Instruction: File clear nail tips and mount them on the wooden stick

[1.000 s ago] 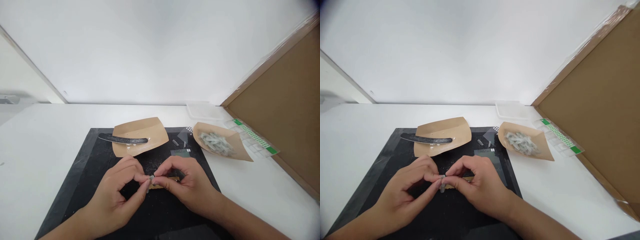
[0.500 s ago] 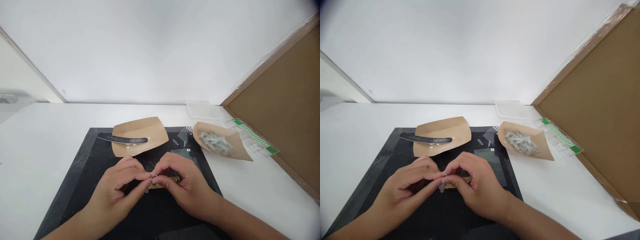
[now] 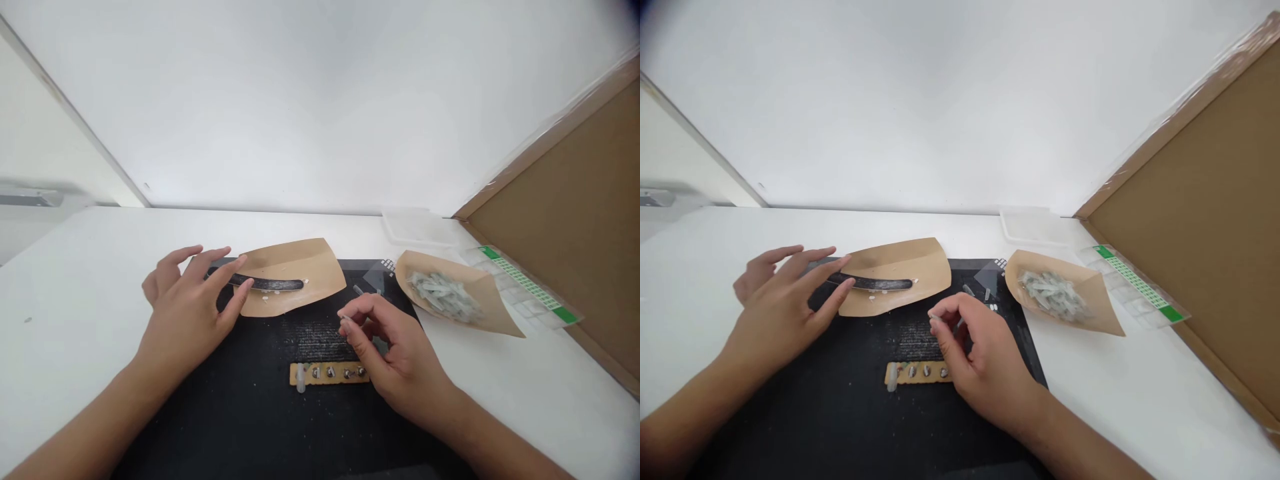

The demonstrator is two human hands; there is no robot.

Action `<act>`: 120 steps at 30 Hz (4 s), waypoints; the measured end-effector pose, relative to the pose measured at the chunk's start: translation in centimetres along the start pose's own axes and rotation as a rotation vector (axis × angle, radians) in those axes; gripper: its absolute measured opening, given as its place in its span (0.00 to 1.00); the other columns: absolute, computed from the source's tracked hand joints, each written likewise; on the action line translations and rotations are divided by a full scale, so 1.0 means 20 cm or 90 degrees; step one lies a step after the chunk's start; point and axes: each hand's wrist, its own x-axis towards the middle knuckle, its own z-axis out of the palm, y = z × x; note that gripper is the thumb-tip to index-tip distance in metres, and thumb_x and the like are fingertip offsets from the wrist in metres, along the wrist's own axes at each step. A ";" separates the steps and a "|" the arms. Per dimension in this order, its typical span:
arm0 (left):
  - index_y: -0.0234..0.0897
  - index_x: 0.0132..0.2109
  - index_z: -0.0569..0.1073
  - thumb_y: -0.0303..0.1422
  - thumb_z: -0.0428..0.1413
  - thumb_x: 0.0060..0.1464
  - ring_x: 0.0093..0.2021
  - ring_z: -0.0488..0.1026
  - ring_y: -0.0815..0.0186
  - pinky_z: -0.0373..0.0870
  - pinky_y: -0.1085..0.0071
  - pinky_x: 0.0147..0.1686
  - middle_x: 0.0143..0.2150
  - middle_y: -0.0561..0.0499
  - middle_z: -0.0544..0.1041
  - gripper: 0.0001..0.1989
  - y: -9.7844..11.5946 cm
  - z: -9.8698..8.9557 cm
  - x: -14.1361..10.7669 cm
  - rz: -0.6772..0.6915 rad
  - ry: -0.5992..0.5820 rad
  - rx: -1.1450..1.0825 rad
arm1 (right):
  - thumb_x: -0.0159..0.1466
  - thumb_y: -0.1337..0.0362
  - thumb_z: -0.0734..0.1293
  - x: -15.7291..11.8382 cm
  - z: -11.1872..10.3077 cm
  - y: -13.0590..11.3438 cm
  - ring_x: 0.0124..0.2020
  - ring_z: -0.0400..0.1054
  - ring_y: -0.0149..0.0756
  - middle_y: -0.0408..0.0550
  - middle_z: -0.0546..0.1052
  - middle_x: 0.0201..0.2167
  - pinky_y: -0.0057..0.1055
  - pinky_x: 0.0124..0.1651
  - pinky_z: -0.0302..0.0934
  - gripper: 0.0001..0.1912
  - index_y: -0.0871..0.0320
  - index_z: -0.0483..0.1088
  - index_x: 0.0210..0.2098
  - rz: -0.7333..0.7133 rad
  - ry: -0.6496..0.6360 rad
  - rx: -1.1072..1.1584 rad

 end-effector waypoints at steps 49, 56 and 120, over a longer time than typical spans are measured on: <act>0.40 0.51 0.77 0.47 0.51 0.69 0.58 0.67 0.42 0.51 0.41 0.59 0.47 0.44 0.79 0.18 0.07 0.04 -0.03 -0.154 -0.173 0.093 | 0.72 0.62 0.68 0.04 -0.04 0.08 0.31 0.69 0.34 0.42 0.77 0.31 0.31 0.36 0.64 0.05 0.52 0.75 0.38 -0.046 0.069 -0.101; 0.39 0.45 0.80 0.45 0.49 0.72 0.48 0.69 0.49 0.54 0.43 0.55 0.41 0.46 0.76 0.19 0.07 0.01 -0.03 -0.095 -0.140 0.102 | 0.72 0.61 0.68 0.04 -0.04 0.09 0.30 0.70 0.34 0.41 0.76 0.30 0.31 0.36 0.64 0.06 0.53 0.75 0.38 -0.040 0.064 -0.108; 0.49 0.59 0.81 0.38 0.58 0.66 0.45 0.84 0.60 0.83 0.65 0.49 0.45 0.50 0.86 0.17 0.40 -0.09 -0.05 -0.237 -0.276 -0.521 | 0.70 0.66 0.68 0.03 0.11 0.00 0.32 0.73 0.36 0.44 0.79 0.31 0.35 0.38 0.64 0.05 0.54 0.71 0.36 -0.127 0.147 -0.125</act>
